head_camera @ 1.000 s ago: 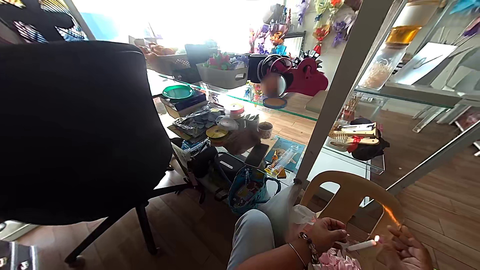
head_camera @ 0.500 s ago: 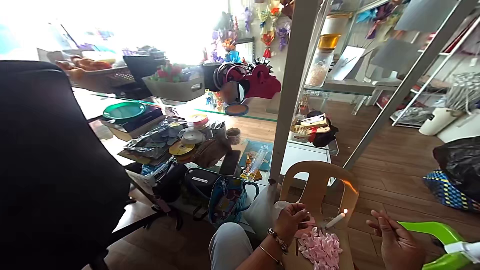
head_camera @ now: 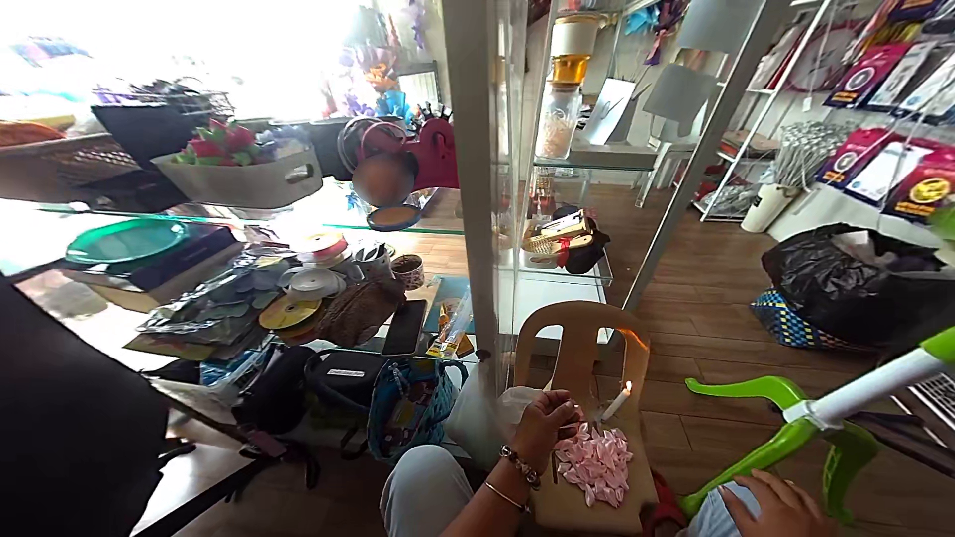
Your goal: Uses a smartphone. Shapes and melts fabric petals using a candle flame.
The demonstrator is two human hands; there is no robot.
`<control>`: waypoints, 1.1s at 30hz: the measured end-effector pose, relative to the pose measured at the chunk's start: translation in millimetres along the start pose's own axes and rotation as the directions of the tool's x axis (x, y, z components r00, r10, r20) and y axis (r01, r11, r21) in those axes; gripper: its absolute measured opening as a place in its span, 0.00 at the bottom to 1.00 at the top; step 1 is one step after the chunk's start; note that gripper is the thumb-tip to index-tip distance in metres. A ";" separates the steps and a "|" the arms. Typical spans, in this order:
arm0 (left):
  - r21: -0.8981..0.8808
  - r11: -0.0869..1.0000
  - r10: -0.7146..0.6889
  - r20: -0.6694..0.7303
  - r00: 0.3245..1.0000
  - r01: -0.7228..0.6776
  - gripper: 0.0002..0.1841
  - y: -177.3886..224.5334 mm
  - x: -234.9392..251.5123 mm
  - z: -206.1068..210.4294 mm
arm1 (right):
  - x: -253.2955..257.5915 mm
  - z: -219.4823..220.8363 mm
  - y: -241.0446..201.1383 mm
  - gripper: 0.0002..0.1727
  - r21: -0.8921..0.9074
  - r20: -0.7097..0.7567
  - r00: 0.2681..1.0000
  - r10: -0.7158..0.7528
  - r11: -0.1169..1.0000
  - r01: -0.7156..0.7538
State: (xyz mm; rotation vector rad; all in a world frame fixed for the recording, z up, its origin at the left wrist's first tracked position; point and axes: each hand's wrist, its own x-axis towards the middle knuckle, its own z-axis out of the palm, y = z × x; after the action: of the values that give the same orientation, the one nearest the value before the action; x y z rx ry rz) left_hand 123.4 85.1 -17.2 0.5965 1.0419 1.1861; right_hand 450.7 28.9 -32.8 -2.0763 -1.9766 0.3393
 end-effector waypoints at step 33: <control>-0.293 0.955 -0.040 0.035 0.999 0.049 0.10 21.2 -15.6 -9.7 | 6.4 -6.2 -103.2 0.17 0.948 0.023 0.999 -0.034 0.319 -0.011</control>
State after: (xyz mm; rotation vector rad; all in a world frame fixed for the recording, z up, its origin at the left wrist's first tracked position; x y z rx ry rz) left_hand 104.8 75.7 1.6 0.3534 0.8290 1.2602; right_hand 356.1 39.7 8.2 -1.2008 -1.1836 1.2140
